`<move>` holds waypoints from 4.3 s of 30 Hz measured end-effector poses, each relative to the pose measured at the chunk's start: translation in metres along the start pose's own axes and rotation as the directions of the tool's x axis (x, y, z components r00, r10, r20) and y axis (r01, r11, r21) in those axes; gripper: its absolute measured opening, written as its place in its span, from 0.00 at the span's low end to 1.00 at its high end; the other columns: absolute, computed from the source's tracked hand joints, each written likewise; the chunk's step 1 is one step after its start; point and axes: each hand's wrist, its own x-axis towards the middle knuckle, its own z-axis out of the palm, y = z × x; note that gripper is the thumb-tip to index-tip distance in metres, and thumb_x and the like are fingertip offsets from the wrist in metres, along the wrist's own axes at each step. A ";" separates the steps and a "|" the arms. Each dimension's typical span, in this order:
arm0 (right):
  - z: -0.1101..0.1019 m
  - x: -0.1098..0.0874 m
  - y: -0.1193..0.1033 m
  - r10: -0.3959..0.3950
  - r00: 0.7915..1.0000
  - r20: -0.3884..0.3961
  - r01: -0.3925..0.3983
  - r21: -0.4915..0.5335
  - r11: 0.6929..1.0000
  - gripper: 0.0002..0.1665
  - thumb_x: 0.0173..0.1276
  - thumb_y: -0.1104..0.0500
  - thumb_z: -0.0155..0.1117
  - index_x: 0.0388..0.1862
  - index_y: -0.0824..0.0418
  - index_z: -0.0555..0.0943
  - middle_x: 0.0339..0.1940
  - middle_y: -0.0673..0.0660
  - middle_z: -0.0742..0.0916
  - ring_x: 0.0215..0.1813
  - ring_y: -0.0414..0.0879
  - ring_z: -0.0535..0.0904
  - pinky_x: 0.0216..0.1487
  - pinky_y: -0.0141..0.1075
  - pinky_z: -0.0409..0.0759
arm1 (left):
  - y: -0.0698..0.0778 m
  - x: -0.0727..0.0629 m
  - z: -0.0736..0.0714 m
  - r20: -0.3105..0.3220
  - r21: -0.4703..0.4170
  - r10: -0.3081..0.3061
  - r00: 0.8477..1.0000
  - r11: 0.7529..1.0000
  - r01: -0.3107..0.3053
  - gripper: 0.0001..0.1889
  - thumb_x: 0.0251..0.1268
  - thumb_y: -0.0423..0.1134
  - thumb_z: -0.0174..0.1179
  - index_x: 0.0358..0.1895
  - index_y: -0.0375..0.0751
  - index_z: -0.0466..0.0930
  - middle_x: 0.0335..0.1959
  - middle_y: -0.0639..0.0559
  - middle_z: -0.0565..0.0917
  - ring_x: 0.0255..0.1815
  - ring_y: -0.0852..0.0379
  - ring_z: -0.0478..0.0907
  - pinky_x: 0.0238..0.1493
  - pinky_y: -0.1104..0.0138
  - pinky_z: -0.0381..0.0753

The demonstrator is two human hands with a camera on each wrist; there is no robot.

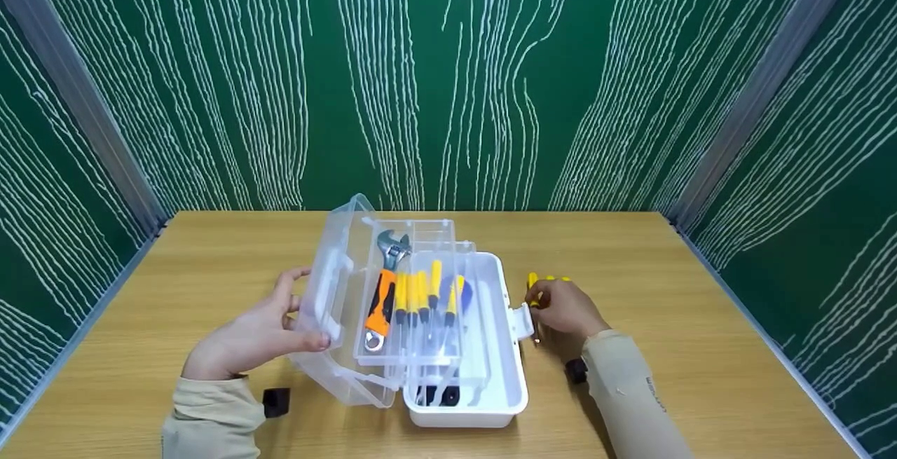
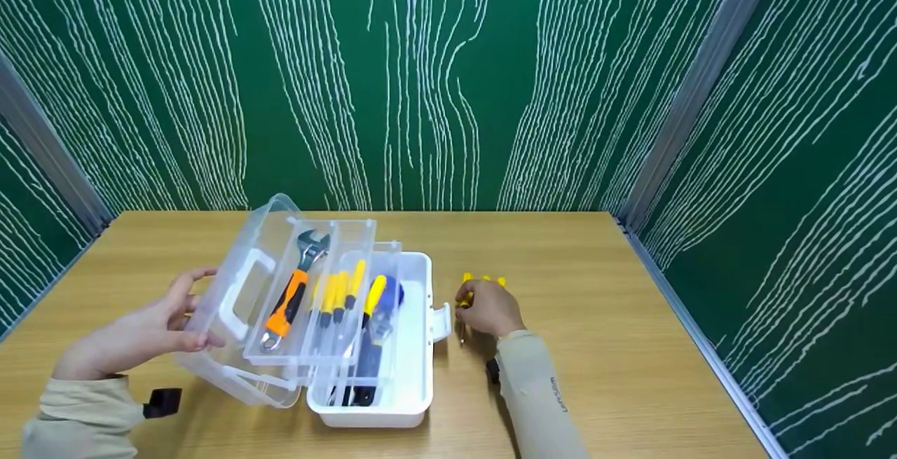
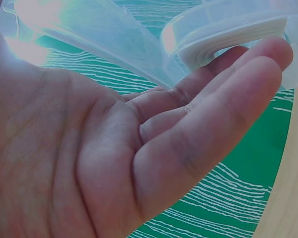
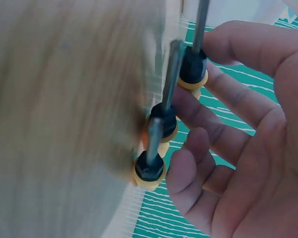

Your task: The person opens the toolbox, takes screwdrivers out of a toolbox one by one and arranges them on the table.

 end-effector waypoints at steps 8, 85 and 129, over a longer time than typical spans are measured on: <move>0.001 0.001 -0.003 0.049 0.998 0.038 -0.049 0.001 0.999 0.08 0.58 0.57 0.70 0.37 0.53 0.84 0.28 0.52 0.82 0.31 0.46 0.74 0.32 0.35 0.71 | 0.001 0.000 -0.001 0.001 -0.010 -0.001 1.000 1.000 0.001 0.54 0.52 0.49 0.69 0.74 0.54 0.35 0.69 0.37 0.66 0.61 0.42 0.71 0.63 0.41 0.71; -0.021 -0.056 -0.114 -0.333 0.891 -0.309 0.358 0.027 0.933 0.09 0.60 0.57 0.67 0.40 0.50 0.85 0.35 0.44 0.86 0.39 0.41 0.75 0.39 0.35 0.76 | 0.000 0.000 0.000 -0.001 -0.008 0.001 1.000 1.000 -0.001 0.55 0.53 0.47 0.69 0.75 0.53 0.34 0.69 0.36 0.66 0.60 0.43 0.71 0.61 0.41 0.72; -0.001 -0.057 -0.129 -0.352 0.935 0.036 0.354 -0.077 0.932 0.25 0.62 0.47 0.67 0.58 0.47 0.80 0.55 0.48 0.83 0.54 0.47 0.76 0.57 0.45 0.80 | 0.000 0.002 -0.001 -0.007 0.027 -0.028 1.000 0.999 0.028 0.56 0.53 0.49 0.69 0.75 0.54 0.34 0.71 0.36 0.64 0.63 0.39 0.70 0.63 0.38 0.68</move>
